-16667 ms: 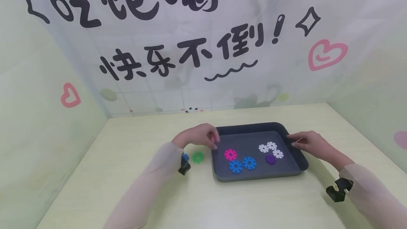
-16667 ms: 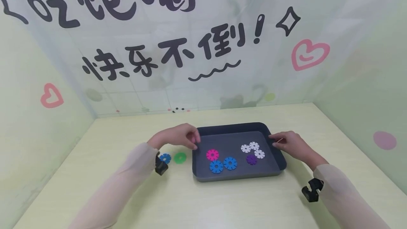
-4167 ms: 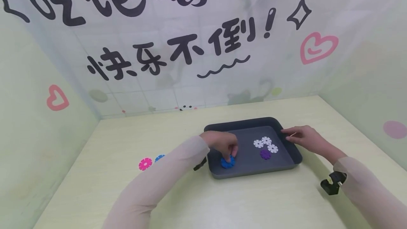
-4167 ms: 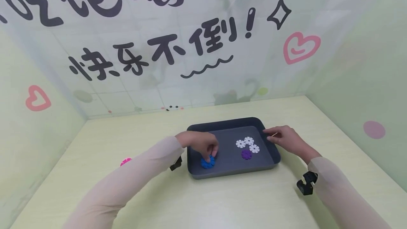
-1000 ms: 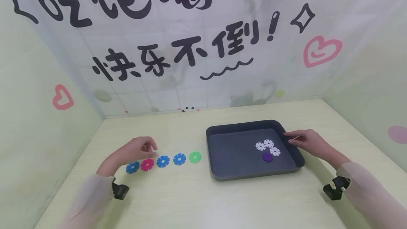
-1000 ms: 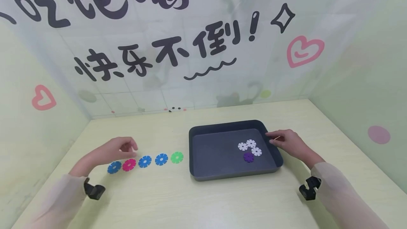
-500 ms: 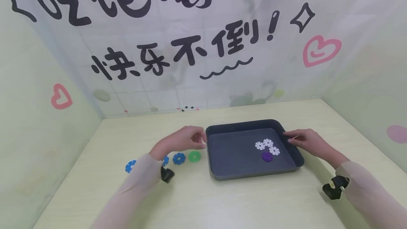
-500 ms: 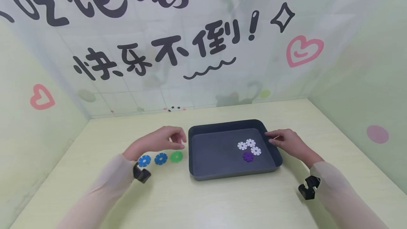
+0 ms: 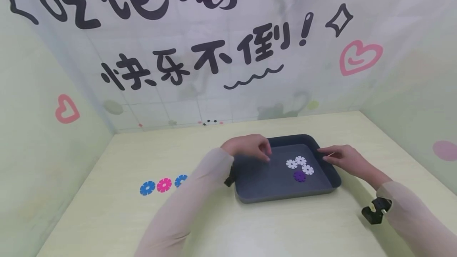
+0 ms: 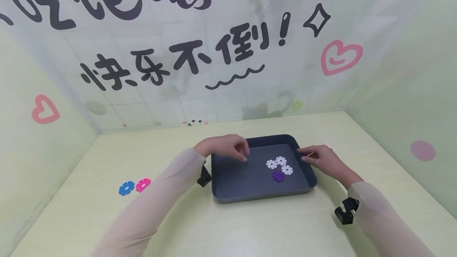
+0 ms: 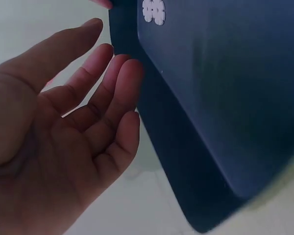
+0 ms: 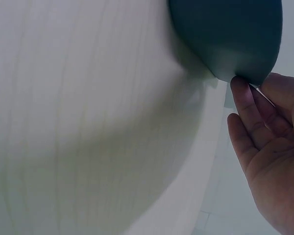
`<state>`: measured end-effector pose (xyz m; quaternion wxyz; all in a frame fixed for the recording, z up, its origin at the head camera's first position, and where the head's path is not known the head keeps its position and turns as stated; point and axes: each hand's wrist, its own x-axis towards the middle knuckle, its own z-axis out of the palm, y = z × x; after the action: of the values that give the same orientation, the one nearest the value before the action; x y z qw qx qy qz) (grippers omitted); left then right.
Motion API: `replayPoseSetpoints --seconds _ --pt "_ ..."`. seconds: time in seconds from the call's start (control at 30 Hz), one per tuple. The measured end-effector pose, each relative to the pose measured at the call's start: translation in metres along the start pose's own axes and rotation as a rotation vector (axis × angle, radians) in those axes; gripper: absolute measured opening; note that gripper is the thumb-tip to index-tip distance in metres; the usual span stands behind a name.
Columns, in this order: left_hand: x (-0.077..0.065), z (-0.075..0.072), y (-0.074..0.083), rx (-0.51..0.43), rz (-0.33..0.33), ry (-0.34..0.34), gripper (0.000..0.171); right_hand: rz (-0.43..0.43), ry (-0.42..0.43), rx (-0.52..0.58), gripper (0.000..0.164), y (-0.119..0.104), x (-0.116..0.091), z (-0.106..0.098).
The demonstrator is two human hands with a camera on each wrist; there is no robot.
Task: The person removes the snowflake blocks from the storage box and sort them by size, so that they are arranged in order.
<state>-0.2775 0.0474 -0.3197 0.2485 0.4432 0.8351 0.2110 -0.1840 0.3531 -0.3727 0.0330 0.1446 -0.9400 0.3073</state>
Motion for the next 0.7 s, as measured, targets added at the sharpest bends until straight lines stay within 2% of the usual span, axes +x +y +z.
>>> replayPoseSetpoints --seconds 0.17,0.3,0.47,0.7 --pt "0.03 0.009 0.002 -0.079 0.0 -0.03 0.023 0.007 -0.005 0.009 0.031 0.0 0.0 -0.001" --pt "0.049 0.02 0.001 -0.14 -0.005 -0.019 0.029 0.01 -0.003 0.005 0.031 0.0 0.0 -0.001" --pt "0.063 0.032 -0.001 -0.204 -0.044 0.029 0.033 0.004 -0.003 0.005 0.031 0.0 0.0 -0.001" --pt "0.074 0.045 0.0 -0.309 -0.157 0.083 0.032 -0.002 -0.001 0.002 0.03 0.001 0.0 -0.001"
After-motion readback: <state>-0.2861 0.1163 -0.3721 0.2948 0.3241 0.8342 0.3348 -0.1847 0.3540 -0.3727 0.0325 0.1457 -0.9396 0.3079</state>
